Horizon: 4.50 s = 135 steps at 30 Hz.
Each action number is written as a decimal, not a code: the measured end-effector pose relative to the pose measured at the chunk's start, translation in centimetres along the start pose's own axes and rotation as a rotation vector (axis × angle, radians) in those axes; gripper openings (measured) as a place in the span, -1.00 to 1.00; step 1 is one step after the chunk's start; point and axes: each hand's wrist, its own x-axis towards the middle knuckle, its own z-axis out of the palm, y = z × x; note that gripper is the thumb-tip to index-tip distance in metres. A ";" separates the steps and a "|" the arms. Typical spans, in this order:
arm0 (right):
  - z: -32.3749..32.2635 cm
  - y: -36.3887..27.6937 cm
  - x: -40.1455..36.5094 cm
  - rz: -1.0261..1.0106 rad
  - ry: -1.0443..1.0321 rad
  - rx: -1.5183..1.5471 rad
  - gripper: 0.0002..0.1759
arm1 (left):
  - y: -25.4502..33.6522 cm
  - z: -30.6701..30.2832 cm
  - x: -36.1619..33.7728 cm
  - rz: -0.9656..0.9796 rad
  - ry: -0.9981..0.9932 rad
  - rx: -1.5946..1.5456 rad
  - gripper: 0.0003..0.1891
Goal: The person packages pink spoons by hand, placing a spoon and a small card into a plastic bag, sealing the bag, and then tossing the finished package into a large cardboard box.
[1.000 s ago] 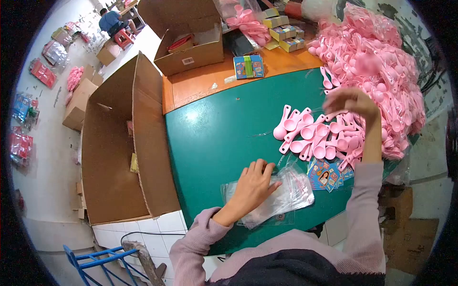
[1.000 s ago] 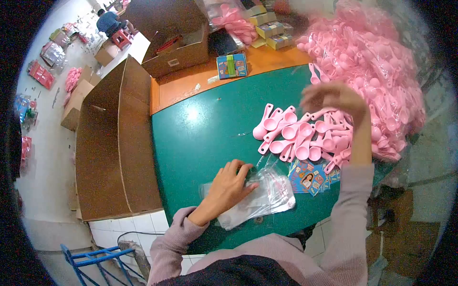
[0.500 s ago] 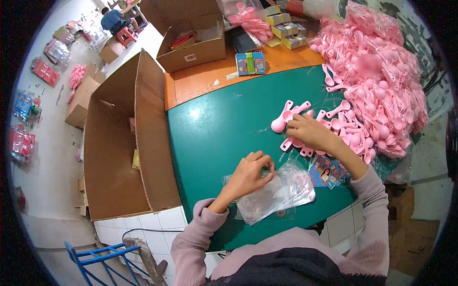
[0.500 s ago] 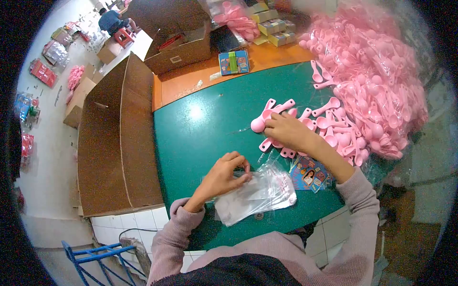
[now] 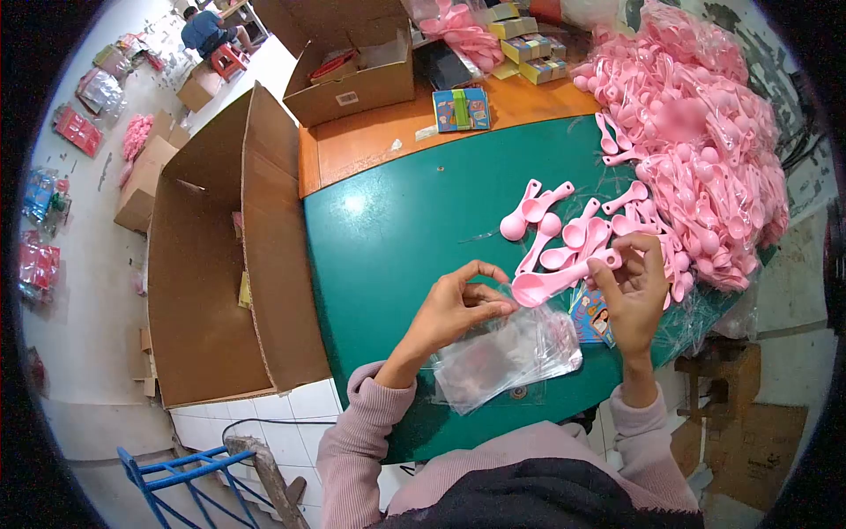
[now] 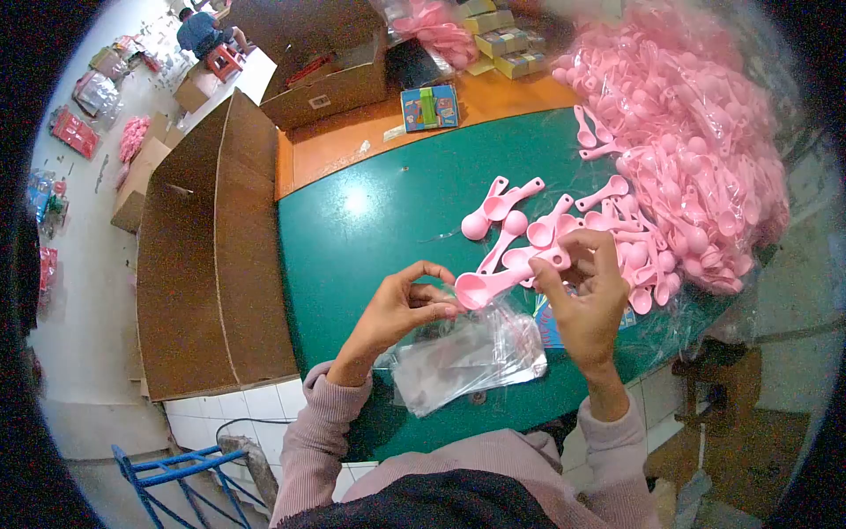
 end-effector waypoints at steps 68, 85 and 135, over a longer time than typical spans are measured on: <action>0.1 -0.4 -1.1 -0.194 -0.698 -0.279 -0.86 | -0.7 1.9 -1.7 0.092 0.050 0.143 -0.67; -9.0 3.5 -3.3 0.052 -0.138 -0.941 -0.79 | -0.3 1.5 -1.8 0.089 0.013 -0.087 -0.71; 1.5 1.7 1.3 0.209 -0.882 -0.024 -0.86 | 0.9 -0.4 -3.6 0.134 0.158 0.489 -0.76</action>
